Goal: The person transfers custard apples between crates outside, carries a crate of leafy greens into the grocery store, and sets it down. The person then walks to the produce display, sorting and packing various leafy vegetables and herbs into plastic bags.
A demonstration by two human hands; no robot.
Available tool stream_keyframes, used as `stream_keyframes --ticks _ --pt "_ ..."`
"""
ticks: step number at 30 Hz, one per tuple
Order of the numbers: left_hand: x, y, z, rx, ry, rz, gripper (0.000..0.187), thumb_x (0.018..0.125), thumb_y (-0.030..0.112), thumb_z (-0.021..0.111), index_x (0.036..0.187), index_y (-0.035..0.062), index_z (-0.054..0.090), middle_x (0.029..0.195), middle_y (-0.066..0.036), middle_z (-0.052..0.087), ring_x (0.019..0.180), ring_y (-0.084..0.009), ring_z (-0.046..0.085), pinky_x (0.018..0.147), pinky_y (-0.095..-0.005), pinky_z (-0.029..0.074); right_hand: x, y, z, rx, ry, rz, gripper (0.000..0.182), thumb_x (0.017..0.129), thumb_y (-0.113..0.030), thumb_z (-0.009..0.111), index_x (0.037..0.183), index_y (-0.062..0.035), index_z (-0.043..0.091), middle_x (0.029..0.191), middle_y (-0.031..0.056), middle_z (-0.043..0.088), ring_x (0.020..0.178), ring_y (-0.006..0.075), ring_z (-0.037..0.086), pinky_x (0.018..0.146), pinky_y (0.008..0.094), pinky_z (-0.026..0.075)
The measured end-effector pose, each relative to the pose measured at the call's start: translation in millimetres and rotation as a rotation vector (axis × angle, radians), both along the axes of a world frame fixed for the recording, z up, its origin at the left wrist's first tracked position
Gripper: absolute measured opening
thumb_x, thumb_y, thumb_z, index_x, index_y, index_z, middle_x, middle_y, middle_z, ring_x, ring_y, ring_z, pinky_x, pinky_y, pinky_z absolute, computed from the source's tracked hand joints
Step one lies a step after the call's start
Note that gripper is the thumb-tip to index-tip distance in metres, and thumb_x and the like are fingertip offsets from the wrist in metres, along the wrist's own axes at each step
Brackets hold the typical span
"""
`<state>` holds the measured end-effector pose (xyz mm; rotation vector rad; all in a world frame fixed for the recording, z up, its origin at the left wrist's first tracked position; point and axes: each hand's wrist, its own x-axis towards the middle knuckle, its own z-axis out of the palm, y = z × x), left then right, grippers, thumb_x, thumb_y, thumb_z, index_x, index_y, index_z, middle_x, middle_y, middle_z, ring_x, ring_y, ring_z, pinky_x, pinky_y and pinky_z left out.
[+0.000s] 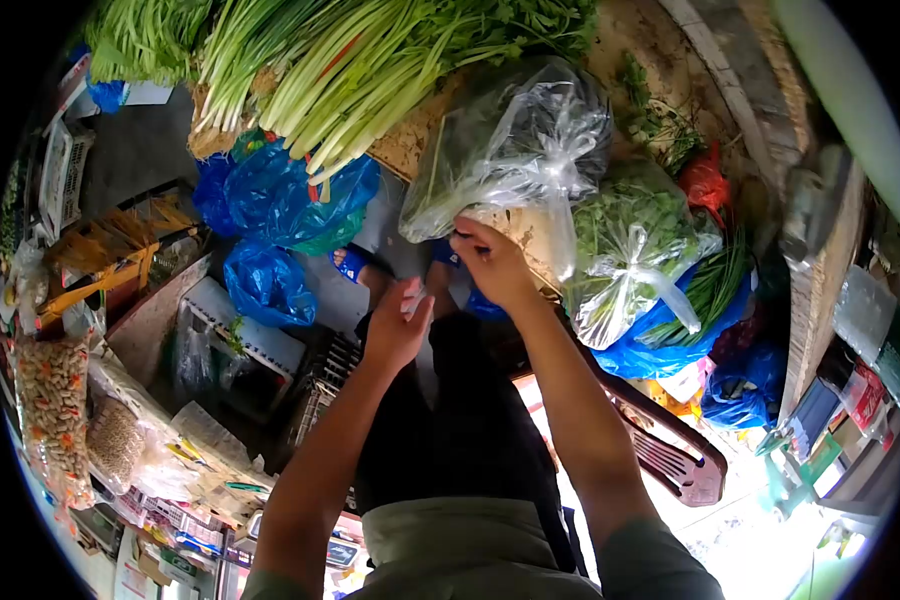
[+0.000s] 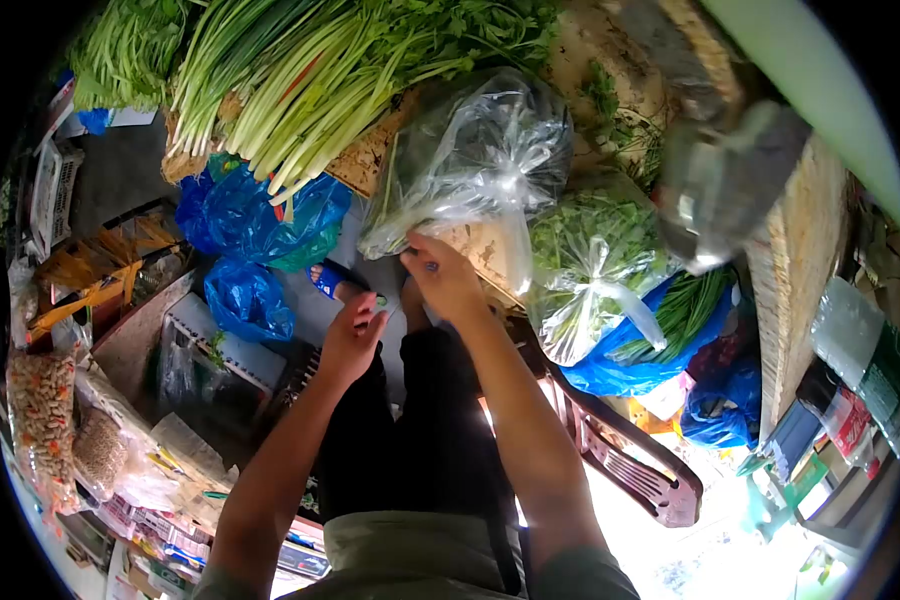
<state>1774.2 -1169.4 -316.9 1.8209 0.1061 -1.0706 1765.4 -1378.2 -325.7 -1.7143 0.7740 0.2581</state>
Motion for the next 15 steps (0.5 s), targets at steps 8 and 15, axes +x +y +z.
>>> stream_keyframes --ticks 8,15 --pt "66 -65 -39 0.341 -0.924 -0.261 0.076 0.078 0.036 0.081 0.134 -0.0025 0.047 0.132 -0.028 0.051 0.118 -0.0402 0.054 0.089 -0.0465 0.052 -98 18 24 -0.124 0.078 -0.057 0.029 0.093 -0.015 0.066 0.12 -0.0042 0.064 0.106 0.0125 0.07 0.093 0.0215 0.069 0.078 0.0315 0.054" --pt "117 -119 7 0.262 0.003 -0.95 0.058 0.082 0.058 0.067 0.1 0.0029 0.071 0.089 -0.017 0.072 0.083 -0.0293 0.071 0.073 -0.0386 0.056 -161 17 37 0.18 0.196 -0.423 0.027 0.101 -0.019 0.058 0.12 -0.0007 0.064 0.1 0.0061 0.07 0.086 0.012 0.065 0.073 0.0244 0.051"
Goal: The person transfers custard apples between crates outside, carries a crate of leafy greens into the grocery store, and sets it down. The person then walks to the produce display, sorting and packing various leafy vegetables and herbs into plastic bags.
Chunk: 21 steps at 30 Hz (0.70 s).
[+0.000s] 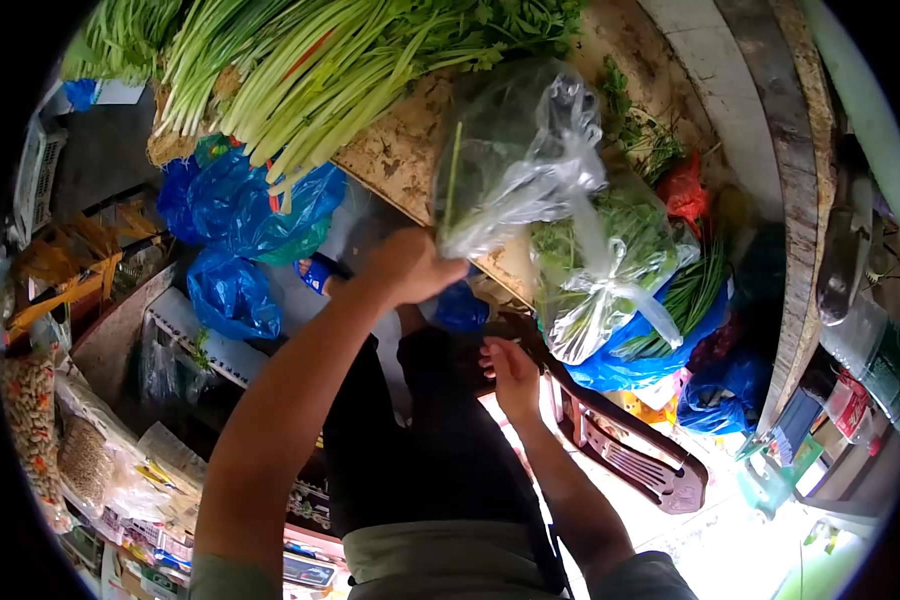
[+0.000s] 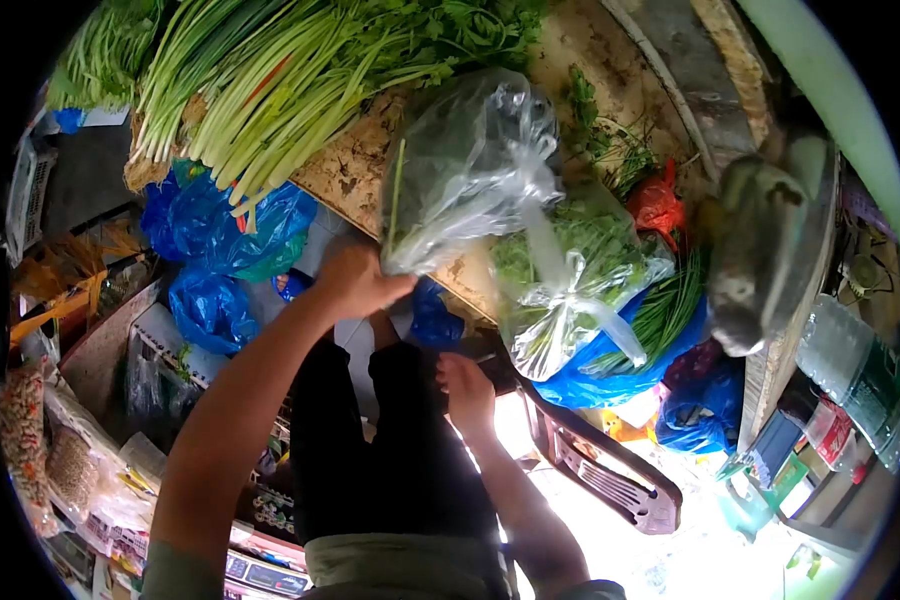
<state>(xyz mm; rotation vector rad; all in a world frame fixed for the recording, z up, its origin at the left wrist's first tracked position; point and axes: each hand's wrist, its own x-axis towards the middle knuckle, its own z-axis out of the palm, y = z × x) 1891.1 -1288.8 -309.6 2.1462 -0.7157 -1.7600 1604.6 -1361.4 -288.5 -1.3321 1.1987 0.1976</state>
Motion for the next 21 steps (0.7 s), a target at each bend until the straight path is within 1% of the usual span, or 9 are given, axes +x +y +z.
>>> stream_keyframes --ticks 2,4,6,7,11,14,16,19,21 --pt "-28 -10 21 -0.447 0.097 0.407 0.047 0.086 0.055 0.061 0.105 0.0135 0.072 0.081 -0.012 0.072 0.074 -0.0263 0.071 0.068 -0.0399 0.055 -10 5 2 0.006 0.024 -0.04 0.026 0.102 -0.019 0.056 0.119 -0.0015 0.064 0.098 0.006 0.07 0.084 0.0116 0.065 0.07 0.0244 0.05" --pt "-36 -49 40 -0.889 -0.189 0.117 0.042 0.09 0.053 0.058 0.094 0.0131 0.07 0.073 -0.009 0.068 0.067 -0.0254 0.069 0.065 -0.0391 0.054 -15 12 1 0.005 0.043 -0.064 0.024 0.102 -0.018 0.055 0.118 -0.0014 0.064 0.096 0.0058 0.07 0.084 0.0119 0.065 0.071 0.0252 0.05" --pt "-47 -100 72 -0.916 -0.348 0.093 0.051 0.091 0.055 0.058 0.086 0.0044 0.066 0.068 -0.012 0.064 0.067 -0.0287 0.068 0.066 -0.0396 0.055 -16 20 -2 0.064 0.052 -0.085 0.028 0.1 -0.023 0.057 0.12 -0.0035 0.065 0.097 0.0055 0.07 0.085 0.0121 0.065 0.074 0.0258 0.051" --pt "-39 -126 104 -0.542 0.06 0.278 0.062 0.087 0.061 0.063 0.087 -0.0014 0.063 0.07 -0.016 0.064 0.065 -0.0336 0.066 0.068 -0.0415 0.055 -17 23 -4 0.076 0.066 -0.094 0.028 0.1 -0.023 0.059 0.12 -0.0038 0.064 0.097 0.0047 0.07 0.085 0.012 0.066 0.075 0.0251 0.051" --pt "-47 -149 81 -0.726 0.15 0.482 0.081 0.078 0.057 0.077 0.124 -0.0041 0.054 0.125 -0.025 0.058 0.113 -0.0322 0.06 0.088 -0.0444 0.054 2 14 1 -0.206 0.024 0.03 0.03 0.098 -0.02 0.063 0.122 -0.0023 0.061 0.104 0.0116 0.068 0.085 0.0179 0.067 0.076 0.0289 0.054" --pt "-58 -94 19 -0.604 0.22 0.92 0.078 0.084 0.047 0.076 0.136 -0.0029 0.047 0.122 -0.021 0.064 0.109 -0.0306 0.065 0.09 -0.037 0.055 14 -14 17 -0.643 0.096 0.07 0.051 0.089 -0.026 0.072 0.127 0.0024 0.054 0.119 0.019 0.058 0.112 0.0353 0.056 0.1 0.0464 0.043" --pt "-65 -21 -37 -0.503 -0.204 0.559 0.055 0.092 0.033 0.071 0.128 -0.0045 0.054 0.103 -0.018 0.069 0.097 -0.0237 0.07 0.08 -0.029 0.056 9 -35 12 -1.043 0.311 0.038 0.071 0.083 -0.033 0.077 0.136 0.0026 0.044 0.13 0.0231 0.05 0.126 0.0426 0.041 0.107 0.0528 0.032" --pt "-105 98 -73 -0.37 -0.242 0.713 0.036 0.091 0.023 0.072 0.119 0.0045 0.063 0.111 -0.015 0.065 0.091 -0.026 0.069 0.08 -0.0322 0.055 1 -69 -5 -1.015 0.489 -0.03 0.085 0.079 -0.04 0.08 0.139 0.0039 0.038 0.132 0.0242 0.047 0.129 0.0435 0.037 0.108 0.0513 0.033" --pt "-133 186 -125 -0.479 -0.399 0.496 0.047 0.09 0.032 0.072 0.12 -0.0019 0.06 0.096 -0.013 0.072 0.087 -0.0188 0.07 0.076 -0.0299 0.054 1 -85 -23 -0.97 0.413 0.087 0.044 0.086 -0.03 0.07 0.11 0.0039 0.055 0.101 0.0215 0.056 0.101 0.0391 0.053 0.089 0.0474 0.042"
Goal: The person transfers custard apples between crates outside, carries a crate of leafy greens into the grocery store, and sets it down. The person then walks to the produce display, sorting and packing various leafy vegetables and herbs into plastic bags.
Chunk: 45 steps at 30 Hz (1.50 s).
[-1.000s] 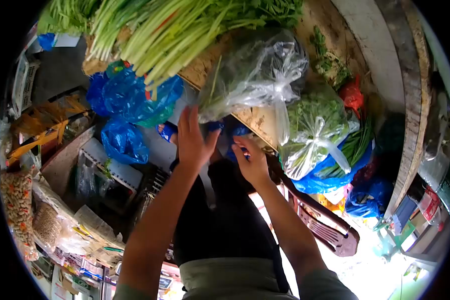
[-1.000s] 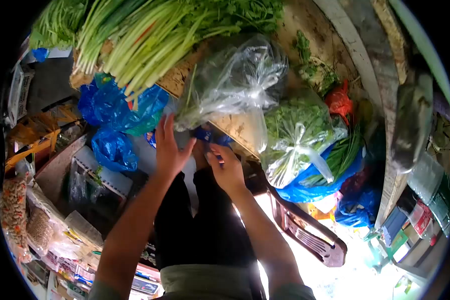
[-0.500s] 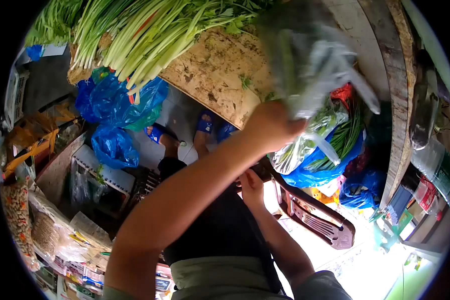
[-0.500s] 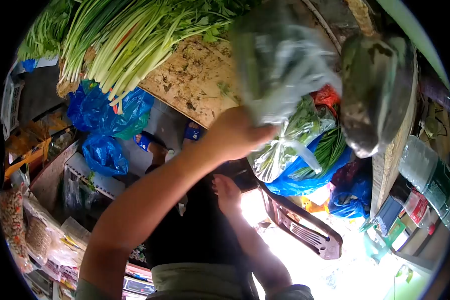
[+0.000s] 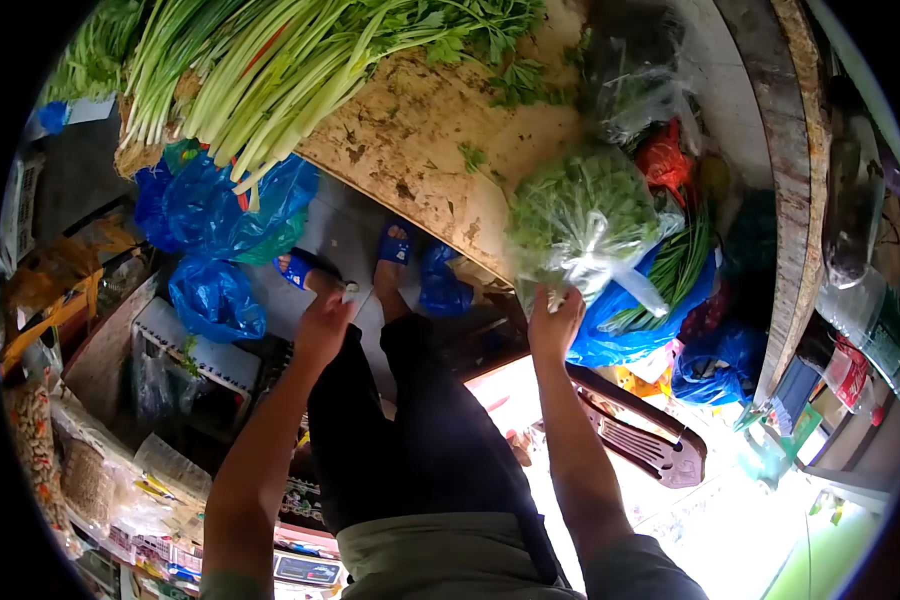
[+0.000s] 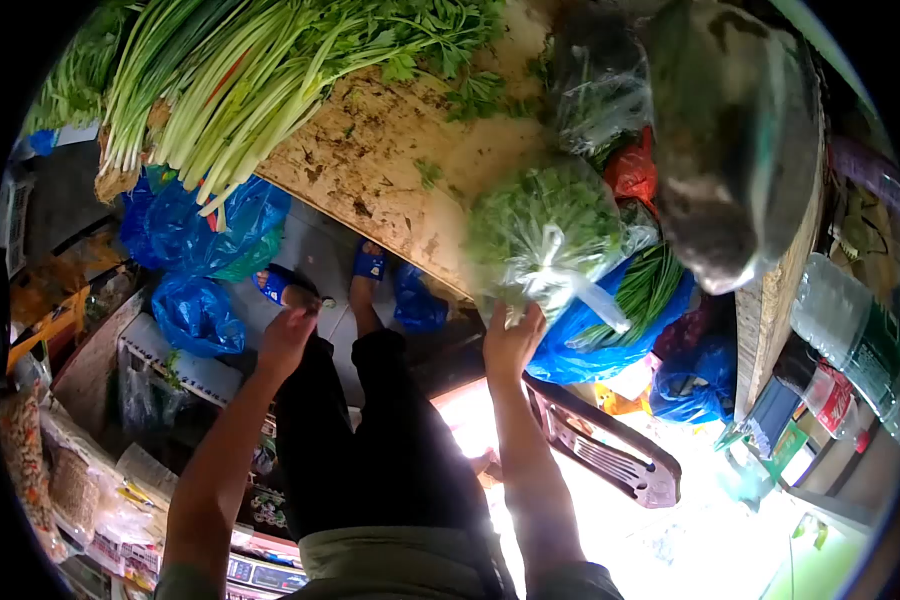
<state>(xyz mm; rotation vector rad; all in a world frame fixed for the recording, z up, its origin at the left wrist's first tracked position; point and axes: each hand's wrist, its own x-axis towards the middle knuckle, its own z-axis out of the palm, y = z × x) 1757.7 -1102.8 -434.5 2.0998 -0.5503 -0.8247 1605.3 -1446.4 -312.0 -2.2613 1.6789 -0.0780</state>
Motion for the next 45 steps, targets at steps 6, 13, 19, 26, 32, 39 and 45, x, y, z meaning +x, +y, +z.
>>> stream_keyframes --ticks 6,13,19,26,32,39,45 --pt "-10 15 54 0.208 0.462 0.279 0.051 0.089 0.034 0.074 0.125 0.0011 0.058 0.104 -0.012 0.069 0.09 -0.0189 0.067 0.074 -0.0294 0.053 79 26 11 0.128 -0.275 0.209 0.017 0.093 -0.014 0.056 0.083 -0.0006 0.052 0.071 0.0194 0.051 0.066 0.0374 0.052 0.063 0.0459 0.043" --pt "27 -120 81 -0.248 0.411 0.244 0.078 0.089 0.035 0.074 0.147 0.0002 0.036 0.14 -0.019 0.049 0.121 -0.0232 0.057 0.091 -0.0329 0.05 135 94 36 0.313 -0.38 0.293 0.027 0.093 -0.02 0.067 0.081 -0.0019 0.051 0.07 0.0136 0.05 0.062 0.031 0.051 0.06 0.0396 0.043" --pt "51 -107 62 -0.22 0.539 0.302 0.063 0.089 0.031 0.073 0.138 -0.0004 0.048 0.126 -0.017 0.056 0.103 -0.0229 0.066 0.087 -0.0333 0.053 104 114 38 0.02 -0.363 0.553 0.049 0.082 -0.023 0.079 0.11 0.0021 0.048 0.108 0.0183 0.049 0.1 0.036 0.05 0.088 0.0431 0.043" --pt "29 -92 69 -0.197 0.144 0.267 0.049 0.091 0.018 0.071 0.134 0.0027 0.054 0.123 -0.015 0.063 0.101 -0.0185 0.067 0.093 -0.0326 0.054 102 106 18 -0.043 -0.031 0.884 0.063 0.087 -0.027 0.07 0.14 -0.0046 0.045 0.131 0.0179 0.049 0.127 0.0364 0.045 0.107 0.0508 0.03" --pt "30 -102 71 -0.394 0.35 0.503 0.021 0.092 0.007 0.068 0.109 -0.0055 0.069 0.121 -0.015 0.066 0.098 -0.017 0.068 0.078 -0.0261 0.056 132 92 25 -0.081 0.05 1.014 0.031 0.084 -0.031 0.071 0.107 -0.0107 0.067 0.089 0.0087 0.053 0.093 0.0296 0.052 0.092 0.046 0.036" --pt "13 -103 115 -0.401 0.325 0.523 0.01 0.088 0.004 0.07 0.095 -0.0033 0.07 0.106 -0.013 0.068 0.091 -0.0191 0.07 0.076 -0.0271 0.058 126 95 70 0.092 0.038 0.91 0.016 0.08 -0.018 0.074 0.087 -0.0073 0.064 0.098 0.012 0.055 0.095 0.0366 0.057 0.081 0.048 0.048" --pt "-13 -97 127 -0.248 0.267 0.373 0.015 0.08 0.018 0.08 0.09 0.0072 0.074 0.112 -0.011 0.059 0.1 -0.0272 0.062 0.088 -0.0356 0.05 100 86 87 0.288 0.131 0.948 0.029 0.075 -0.021 0.079 0.071 -0.0026 0.057 0.077 0.0147 0.057 0.077 0.0357 0.058 0.064 0.0458 0.048"
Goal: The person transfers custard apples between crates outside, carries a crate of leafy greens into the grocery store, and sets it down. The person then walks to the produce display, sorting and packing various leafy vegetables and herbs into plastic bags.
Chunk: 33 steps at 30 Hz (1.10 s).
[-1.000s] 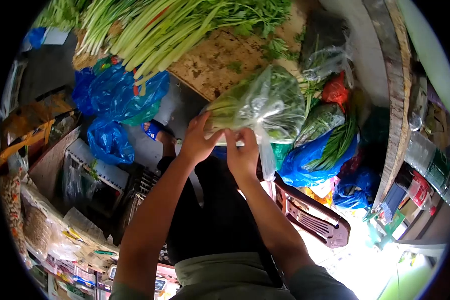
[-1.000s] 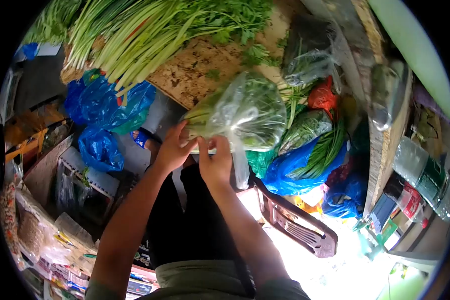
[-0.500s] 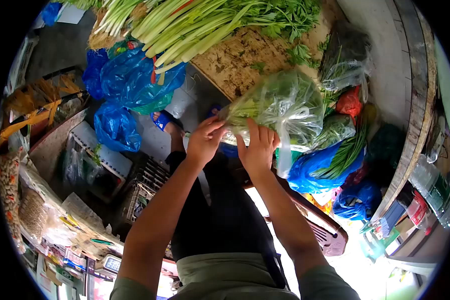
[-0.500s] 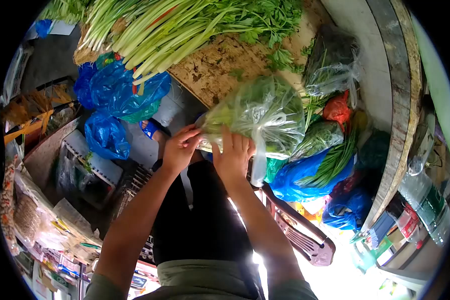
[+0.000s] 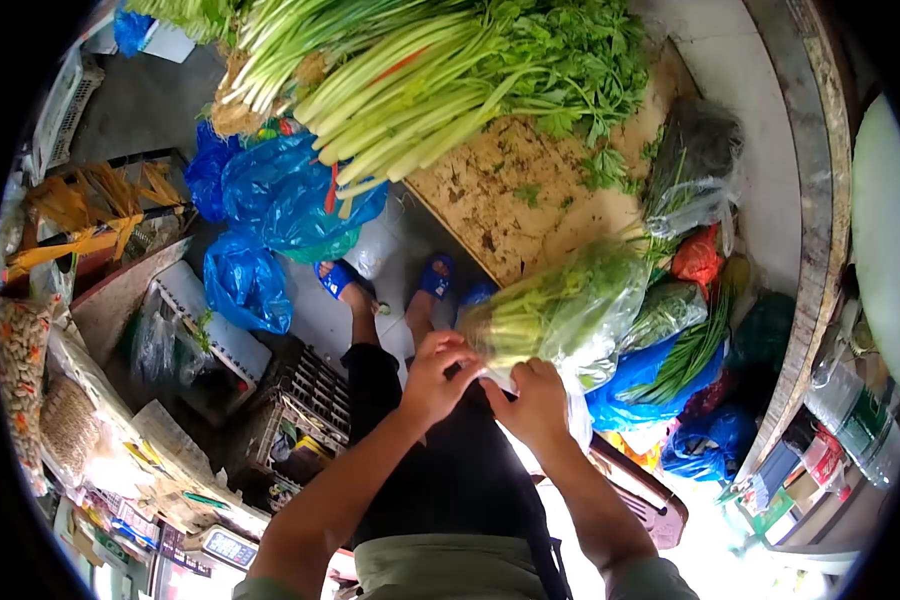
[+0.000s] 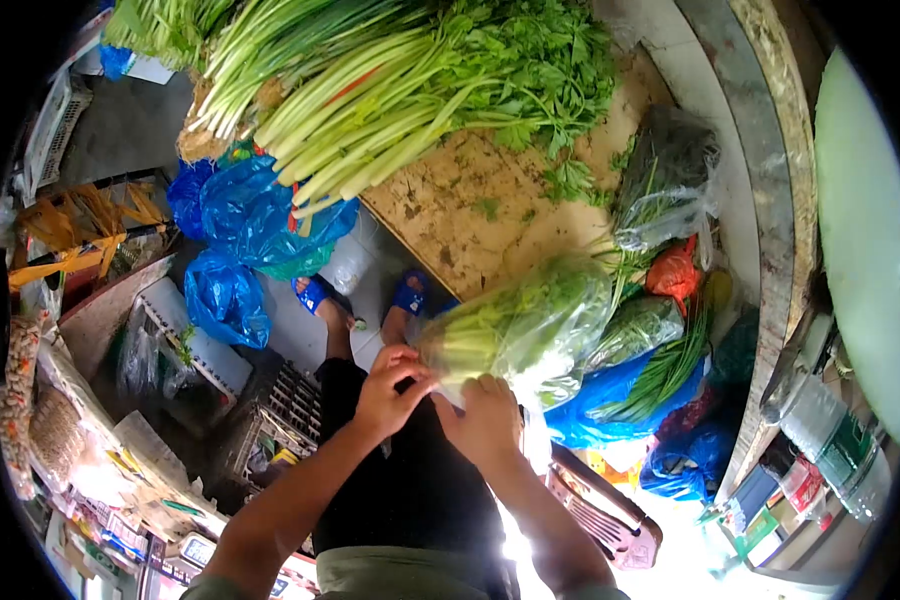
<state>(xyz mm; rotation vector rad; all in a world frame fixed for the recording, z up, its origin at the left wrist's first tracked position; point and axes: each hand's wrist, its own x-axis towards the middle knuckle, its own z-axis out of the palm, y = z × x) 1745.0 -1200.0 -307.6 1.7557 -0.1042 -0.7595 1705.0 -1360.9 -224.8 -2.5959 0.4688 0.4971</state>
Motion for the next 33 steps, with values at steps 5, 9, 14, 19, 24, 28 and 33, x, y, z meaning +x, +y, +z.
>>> stream_keyframes --ticks 5,9,14,19,24,28,33 --pt "-14 4 3 -0.034 -0.134 -0.139 0.035 0.079 0.016 0.082 0.108 0.0078 0.065 0.123 -0.014 0.05 0.115 -0.0331 0.052 0.095 -0.0395 0.046 -6 -4 4 0.004 -0.027 -0.07 0.034 0.073 -0.023 0.08 0.063 -0.0028 0.054 0.065 0.0127 0.055 0.069 0.0347 0.056 0.062 0.0458 0.047" --pt "-17 2 3 -0.006 -0.165 -0.103 0.033 0.079 0.013 0.081 0.104 0.0046 0.061 0.13 -0.019 0.045 0.117 -0.0349 0.052 0.094 -0.0408 0.05 -7 -9 12 -0.02 -0.017 -0.037 0.033 0.072 -0.021 0.08 0.063 -0.003 0.054 0.066 0.0122 0.056 0.069 0.0343 0.057 0.062 0.0457 0.047" --pt "-25 -16 2 -0.176 0.062 0.025 0.028 0.082 0.009 0.078 0.102 0.001 0.061 0.137 -0.02 0.04 0.103 -0.028 0.063 0.082 -0.0315 0.058 -19 -17 7 -0.122 -0.077 0.017 0.028 0.069 -0.017 0.08 0.063 -0.0056 0.055 0.066 0.0097 0.056 0.069 0.0318 0.057 0.058 0.0443 0.048" --pt "-17 -47 22 -0.007 -0.107 0.093 0.016 0.081 0.012 0.077 0.093 0.0072 0.066 0.133 -0.022 0.044 0.097 -0.036 0.063 0.083 -0.0405 0.055 -17 -21 -10 -0.241 -0.194 0.05 0.017 0.071 -0.013 0.073 0.063 -0.0104 0.058 0.064 0.0069 0.055 0.061 0.0291 0.056 0.054 0.0422 0.048" --pt "-24 -72 35 0.04 -0.193 0.074 0.014 0.081 0.004 0.068 0.093 0.0034 0.06 0.135 -0.026 0.04 0.106 -0.0434 0.061 0.089 -0.0425 0.054 -16 -78 -32 -0.371 -0.188 -0.036 0.008 0.067 -0.001 0.06 0.07 -0.0066 0.055 0.072 0.0149 0.056 0.071 0.0379 0.057 0.064 0.0483 0.048" --pt "-29 -64 20 0.05 0.076 0.095 0.022 0.081 0.004 0.066 0.101 0.0035 0.057 0.139 -0.028 0.035 0.116 -0.044 0.055 0.098 -0.0444 0.049 -12 -76 0 -0.209 -0.179 -0.028 0.009 0.068 -0.002 0.063 0.071 -0.0046 0.055 0.075 0.014 0.056 0.07 0.0354 0.057 0.062 0.0457 0.047" --pt "-9 -54 31 0.013 -0.048 0.034 0.046 0.083 0.029 0.074 0.119 0.0039 0.06 0.151 -0.03 0.023 0.126 -0.0452 0.049 0.104 -0.044 0.046 -5 -51 7 -0.166 -0.262 -0.083 0.018 0.078 -0.008 0.071 0.071 -0.0049 0.055 0.072 0.0122 0.054 0.061 0.0345 0.053 0.055 0.0443 0.044"
